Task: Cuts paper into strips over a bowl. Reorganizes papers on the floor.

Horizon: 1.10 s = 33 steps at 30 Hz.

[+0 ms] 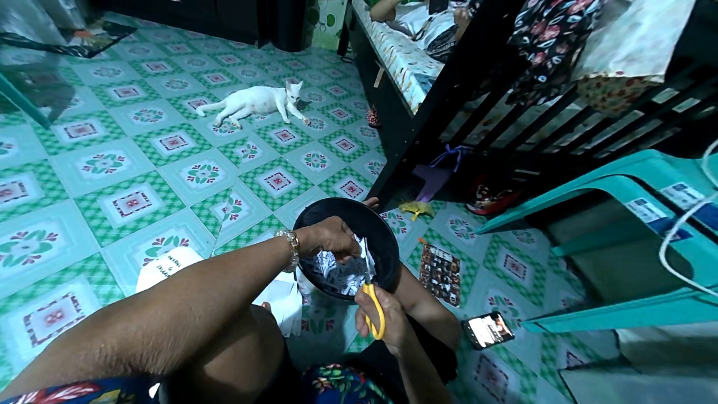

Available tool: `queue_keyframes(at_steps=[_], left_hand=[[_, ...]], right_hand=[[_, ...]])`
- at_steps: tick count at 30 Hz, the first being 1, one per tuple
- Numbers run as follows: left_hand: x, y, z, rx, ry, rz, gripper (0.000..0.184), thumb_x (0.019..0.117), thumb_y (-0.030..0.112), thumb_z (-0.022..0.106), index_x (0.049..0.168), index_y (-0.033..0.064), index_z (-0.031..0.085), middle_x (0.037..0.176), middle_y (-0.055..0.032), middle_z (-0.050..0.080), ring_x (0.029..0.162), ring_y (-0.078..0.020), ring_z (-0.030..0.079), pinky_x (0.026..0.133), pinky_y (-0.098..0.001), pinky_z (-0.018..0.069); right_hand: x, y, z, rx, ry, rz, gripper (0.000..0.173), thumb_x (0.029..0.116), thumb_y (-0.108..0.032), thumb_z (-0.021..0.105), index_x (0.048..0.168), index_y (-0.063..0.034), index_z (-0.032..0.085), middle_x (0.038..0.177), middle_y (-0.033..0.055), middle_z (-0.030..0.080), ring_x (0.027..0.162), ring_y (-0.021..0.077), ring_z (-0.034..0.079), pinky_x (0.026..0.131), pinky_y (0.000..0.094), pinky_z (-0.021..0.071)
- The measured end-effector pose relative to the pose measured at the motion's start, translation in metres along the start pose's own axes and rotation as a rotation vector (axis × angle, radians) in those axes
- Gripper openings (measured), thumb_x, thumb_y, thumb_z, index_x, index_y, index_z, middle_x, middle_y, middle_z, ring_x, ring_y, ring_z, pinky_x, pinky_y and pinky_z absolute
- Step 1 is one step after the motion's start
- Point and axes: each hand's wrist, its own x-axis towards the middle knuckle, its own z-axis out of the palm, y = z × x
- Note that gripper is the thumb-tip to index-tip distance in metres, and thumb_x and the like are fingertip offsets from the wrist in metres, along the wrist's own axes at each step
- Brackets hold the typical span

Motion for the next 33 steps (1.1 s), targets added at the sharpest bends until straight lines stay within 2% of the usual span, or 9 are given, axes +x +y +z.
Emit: queue_keyframes(at_steps=[3,6,10,20,26,28,30,33], left_hand=[[0.0012,-0.0018,-0.0017,-0.010,0.015,0.002,0.022,0.0999,0.003,0.061,0.078,0.0017,0.063,0.061,0.0035,0.056,0.054,-0.0024,0.054,0.057,-0.0180,0.0468],[-0.0008,0.0011,-0.0012,0.012,0.016,-0.004,0.021,0.1003,0.003,0.061,0.079,0.0010,0.063,0.063,0.0028,0.057,0.056,-0.0023,0.054,0.059,-0.0182,0.0467],[-0.0024,0.0046,0.0028,0.045,0.006,-0.002,0.019,0.1010,0.004,0.060,0.084,-0.0016,0.064,0.066,0.0012,0.057,0.057,-0.0031,0.053,0.060,-0.0188,0.0464],[0.0007,0.0026,0.0019,0.047,0.016,0.015,0.021,0.1001,0.004,0.062,0.080,-0.0007,0.065,0.063,0.0018,0.058,0.056,-0.0021,0.054,0.059,-0.0179,0.0465],[0.0015,0.0010,0.0016,0.029,0.010,-0.001,0.019,0.1000,0.003,0.062,0.082,-0.0005,0.065,0.064,0.0022,0.058,0.057,-0.0026,0.055,0.060,-0.0184,0.0473],[0.0008,0.0005,0.0008,0.030,0.009,0.011,0.019,0.1007,0.004,0.061,0.083,-0.0004,0.065,0.065,0.0024,0.057,0.057,-0.0024,0.054,0.060,-0.0183,0.0472],[0.0010,-0.0020,-0.0010,0.033,0.014,0.037,0.018,0.1008,0.004,0.061,0.084,-0.0011,0.066,0.066,0.0021,0.058,0.058,-0.0022,0.055,0.061,-0.0183,0.0475],[-0.0005,-0.0033,-0.0028,0.067,0.010,0.064,0.017,0.1015,0.005,0.061,0.088,-0.0025,0.066,0.068,0.0017,0.059,0.060,-0.0022,0.055,0.062,-0.0188,0.0478]], right_hand=[[-0.0026,0.0034,-0.0044,-0.051,-0.054,0.009,0.016,0.1027,-0.019,0.051,0.105,-0.0036,0.056,0.066,-0.0067,0.063,0.058,0.0026,0.064,0.060,0.0173,0.0552],[-0.0031,0.0019,-0.0055,-0.086,-0.085,0.001,0.018,0.1015,-0.021,0.054,0.105,-0.0041,0.055,0.068,-0.0077,0.063,0.060,0.0015,0.064,0.062,0.0167,0.0547],[0.0007,-0.0042,-0.0020,-0.129,-0.056,-0.009,0.019,0.1012,-0.022,0.055,0.103,-0.0039,0.055,0.066,-0.0075,0.062,0.058,0.0017,0.063,0.060,0.0175,0.0545],[-0.0009,-0.0038,0.0035,-0.044,0.025,-0.009,0.013,0.1013,-0.017,0.054,0.095,-0.0064,0.056,0.057,-0.0085,0.059,0.047,-0.0005,0.058,0.049,0.0135,0.0498],[0.0001,-0.0005,-0.0013,-0.024,0.004,-0.003,0.012,0.1005,-0.014,0.055,0.092,-0.0069,0.059,0.054,-0.0082,0.059,0.044,-0.0001,0.057,0.046,0.0143,0.0490],[-0.0004,0.0007,-0.0002,0.006,0.015,-0.004,0.012,0.1027,-0.013,0.051,0.095,-0.0058,0.057,0.057,-0.0074,0.061,0.048,0.0010,0.060,0.050,0.0153,0.0517],[-0.0013,0.0018,-0.0013,-0.013,-0.005,0.004,0.014,0.1055,-0.015,0.048,0.103,-0.0038,0.055,0.064,-0.0059,0.064,0.055,0.0023,0.063,0.058,0.0168,0.0547],[-0.0031,0.0011,-0.0033,-0.102,-0.053,0.026,0.020,0.1038,-0.021,0.050,0.109,-0.0023,0.053,0.071,-0.0065,0.063,0.062,0.0017,0.064,0.064,0.0173,0.0550]])
